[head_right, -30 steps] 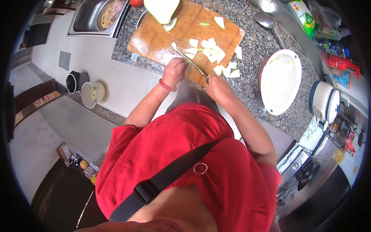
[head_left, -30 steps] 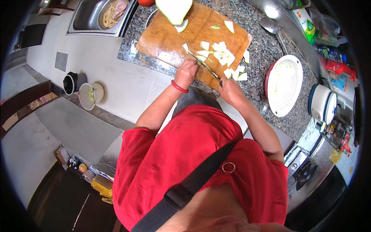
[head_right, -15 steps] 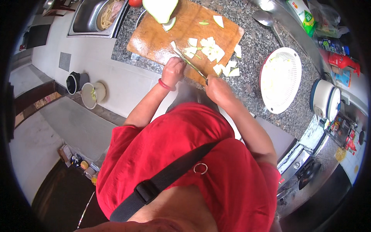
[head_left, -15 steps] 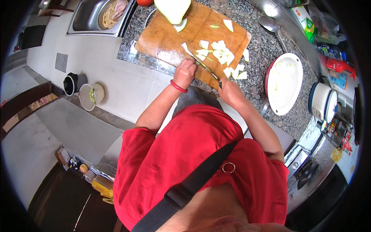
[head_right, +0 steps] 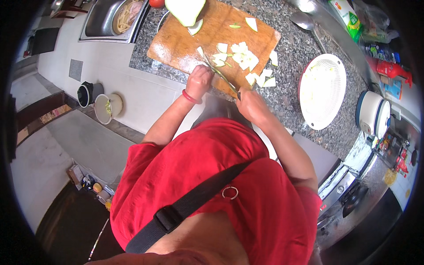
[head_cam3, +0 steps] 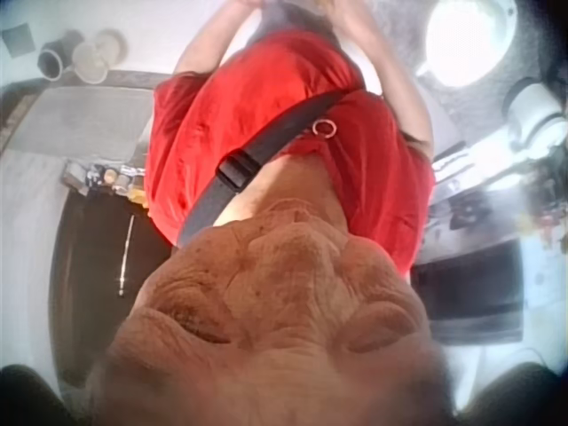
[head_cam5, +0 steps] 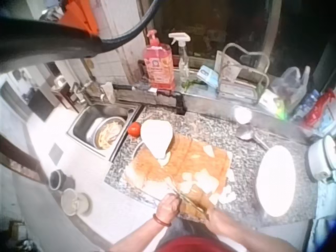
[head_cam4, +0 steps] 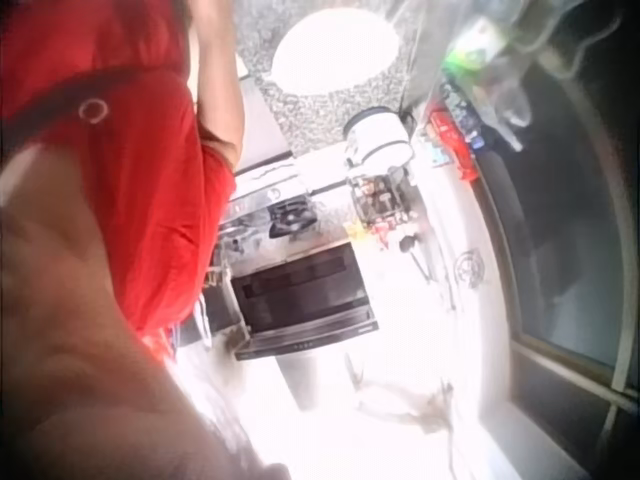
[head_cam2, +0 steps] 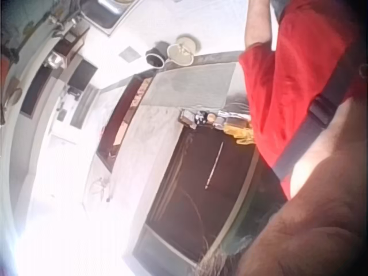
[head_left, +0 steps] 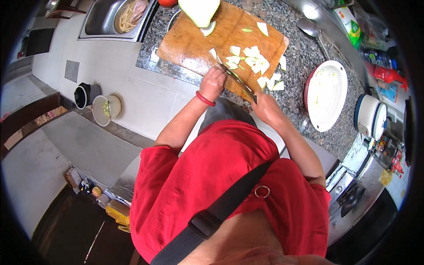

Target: The person chops a large green vegetable on a wooden board using a cleaver, transfers the pieces to a white colander, then walks to a shelf to retrieve a plastic bag and places the vegetable inside before moving to a bin.

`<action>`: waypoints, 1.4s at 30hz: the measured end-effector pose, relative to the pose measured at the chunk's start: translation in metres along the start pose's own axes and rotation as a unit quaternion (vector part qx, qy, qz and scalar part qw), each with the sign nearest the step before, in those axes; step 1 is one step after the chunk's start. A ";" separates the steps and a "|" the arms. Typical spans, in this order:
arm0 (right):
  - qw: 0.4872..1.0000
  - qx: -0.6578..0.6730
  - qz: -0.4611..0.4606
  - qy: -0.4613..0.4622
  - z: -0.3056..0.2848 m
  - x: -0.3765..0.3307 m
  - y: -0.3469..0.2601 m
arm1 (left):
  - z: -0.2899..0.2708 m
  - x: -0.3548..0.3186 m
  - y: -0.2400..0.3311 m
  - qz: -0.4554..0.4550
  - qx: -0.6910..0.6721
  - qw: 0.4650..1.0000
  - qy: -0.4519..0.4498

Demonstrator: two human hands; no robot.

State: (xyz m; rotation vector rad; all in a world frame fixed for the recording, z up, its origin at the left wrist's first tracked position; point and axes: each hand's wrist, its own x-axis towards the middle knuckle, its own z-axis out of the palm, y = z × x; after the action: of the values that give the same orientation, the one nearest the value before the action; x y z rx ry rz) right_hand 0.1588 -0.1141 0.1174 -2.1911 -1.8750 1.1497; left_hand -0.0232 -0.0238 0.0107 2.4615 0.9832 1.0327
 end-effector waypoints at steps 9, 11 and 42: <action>0.999 0.035 0.007 0.002 0.010 -0.002 0.007 | -0.004 0.002 0.001 0.004 -0.008 1.000 0.001; 0.999 0.035 0.008 0.002 0.010 0.001 0.010 | -0.003 0.004 -0.001 -0.002 -0.015 1.000 -0.002; 0.957 -0.114 0.051 0.260 -0.045 -0.052 0.021 | -0.023 0.141 0.043 0.035 -0.163 0.978 -0.128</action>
State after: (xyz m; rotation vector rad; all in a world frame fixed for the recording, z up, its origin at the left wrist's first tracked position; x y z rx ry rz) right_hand 0.2014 -0.1457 0.1656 -2.4142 -1.7386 0.3077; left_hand 0.0533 0.0426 0.1208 2.2935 0.5976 0.7969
